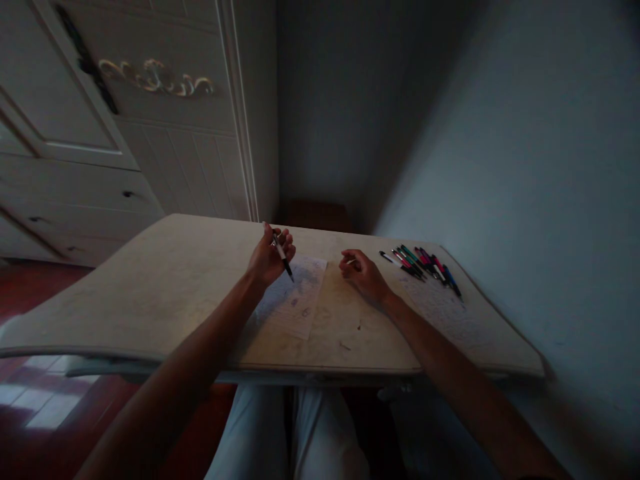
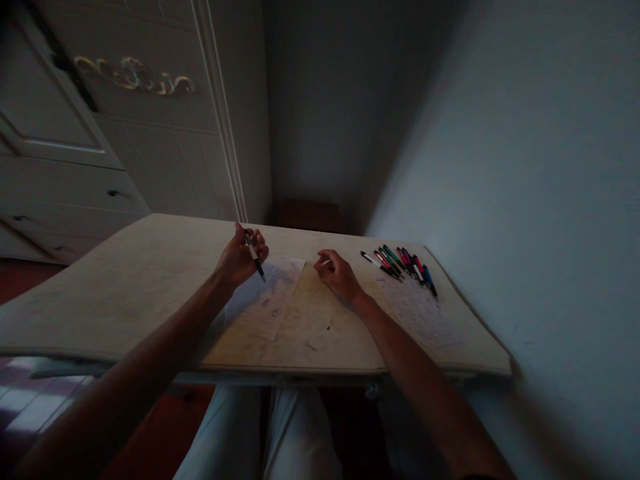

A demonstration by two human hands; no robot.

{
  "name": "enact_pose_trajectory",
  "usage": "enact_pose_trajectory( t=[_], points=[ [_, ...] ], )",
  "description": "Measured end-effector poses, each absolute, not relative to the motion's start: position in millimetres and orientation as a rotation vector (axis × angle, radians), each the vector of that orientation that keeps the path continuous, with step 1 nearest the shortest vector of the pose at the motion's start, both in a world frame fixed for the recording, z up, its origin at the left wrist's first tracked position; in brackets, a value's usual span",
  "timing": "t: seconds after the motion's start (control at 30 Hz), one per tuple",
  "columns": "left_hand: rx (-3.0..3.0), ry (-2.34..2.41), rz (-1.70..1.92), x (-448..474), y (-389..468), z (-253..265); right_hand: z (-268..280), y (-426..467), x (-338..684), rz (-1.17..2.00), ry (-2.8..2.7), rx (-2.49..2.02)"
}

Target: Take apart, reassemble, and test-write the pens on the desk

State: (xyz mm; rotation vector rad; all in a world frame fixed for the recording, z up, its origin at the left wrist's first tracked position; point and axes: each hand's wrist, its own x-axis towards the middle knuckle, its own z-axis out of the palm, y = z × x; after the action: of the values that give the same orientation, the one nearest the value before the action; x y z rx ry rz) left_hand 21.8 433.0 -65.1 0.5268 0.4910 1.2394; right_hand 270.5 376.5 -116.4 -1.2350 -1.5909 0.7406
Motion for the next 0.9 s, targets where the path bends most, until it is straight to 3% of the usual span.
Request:
enact_pose_trajectory(
  t=[0.4, 0.9],
  points=[
    [0.414, 0.249, 1.214, 11, 426, -63, -114, 373, 268, 0.712, -1.642, -1.269],
    [0.605, 0.275, 1.114, 21, 416, -61, -112, 372, 265, 0.726, -1.615, -1.277]
  ],
)
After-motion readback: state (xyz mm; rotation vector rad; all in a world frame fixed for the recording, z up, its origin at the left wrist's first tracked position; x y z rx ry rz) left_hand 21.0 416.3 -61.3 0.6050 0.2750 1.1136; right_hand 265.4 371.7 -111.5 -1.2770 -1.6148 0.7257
